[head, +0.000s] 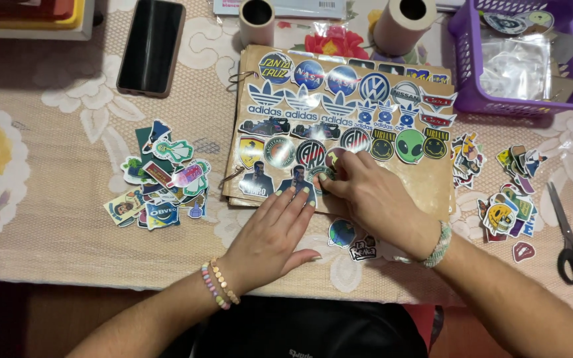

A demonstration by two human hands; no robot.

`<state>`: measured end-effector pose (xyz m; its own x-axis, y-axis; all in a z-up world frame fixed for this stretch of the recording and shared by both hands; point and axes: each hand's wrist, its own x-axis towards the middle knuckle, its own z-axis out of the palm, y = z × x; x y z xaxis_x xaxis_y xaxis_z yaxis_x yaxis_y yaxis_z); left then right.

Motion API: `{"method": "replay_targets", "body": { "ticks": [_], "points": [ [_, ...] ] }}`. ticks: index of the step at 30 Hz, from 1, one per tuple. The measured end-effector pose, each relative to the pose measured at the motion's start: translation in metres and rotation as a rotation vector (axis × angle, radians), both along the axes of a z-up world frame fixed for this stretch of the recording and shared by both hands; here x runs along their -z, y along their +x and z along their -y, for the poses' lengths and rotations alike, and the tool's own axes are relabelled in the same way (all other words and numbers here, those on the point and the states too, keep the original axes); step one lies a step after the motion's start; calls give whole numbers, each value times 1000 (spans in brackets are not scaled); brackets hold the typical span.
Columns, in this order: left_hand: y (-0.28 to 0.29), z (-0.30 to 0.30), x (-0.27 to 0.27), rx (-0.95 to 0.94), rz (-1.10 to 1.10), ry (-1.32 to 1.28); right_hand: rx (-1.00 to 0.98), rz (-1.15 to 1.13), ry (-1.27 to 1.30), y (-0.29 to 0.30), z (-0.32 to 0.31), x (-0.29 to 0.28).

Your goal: Sorting through a variety of stickers and preparing them for packaging using tape and scissors

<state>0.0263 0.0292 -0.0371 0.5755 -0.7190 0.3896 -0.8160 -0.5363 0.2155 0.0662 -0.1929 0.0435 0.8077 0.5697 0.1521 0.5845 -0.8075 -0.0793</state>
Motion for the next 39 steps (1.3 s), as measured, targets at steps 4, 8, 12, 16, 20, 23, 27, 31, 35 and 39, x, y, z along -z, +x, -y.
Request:
{"method": "replay_targets", "body": {
  "ticks": [4, 8, 12, 16, 20, 23, 27, 31, 35, 39],
  "points": [
    [1, 1, -22, -67, 12, 36, -13, -2, -51, 5, 6, 17],
    [1, 1, -28, -106, -129, 152, -37, 42, -58, 7, 7, 29],
    [5, 10, -61, -137, -261, 325, -77, 131, -39, 3, 12, 50],
    [24, 5, -36, -77, -26, 244, -55, 196, 2, -19, 24, 50],
    [40, -2, -5, -12, 305, 216, 31, 107, 130, -46, 65, 20],
    [45, -4, -4, -26, 152, 222, 171, 29, 189, -55, 115, 6],
    [48, -6, -30, -58, -118, 108, 331, -40, 256, -69, 160, 0],
    [45, -11, -32, -87, -26, 53, 322, -40, 237, -83, 146, -5],
    [30, -9, -17, -38, 148, 53, 118, 8, 136, -82, 112, 9],
    [19, 1, -23, -5, 126, 115, -141, -9, 92, -73, 60, 17]
  ]
}}
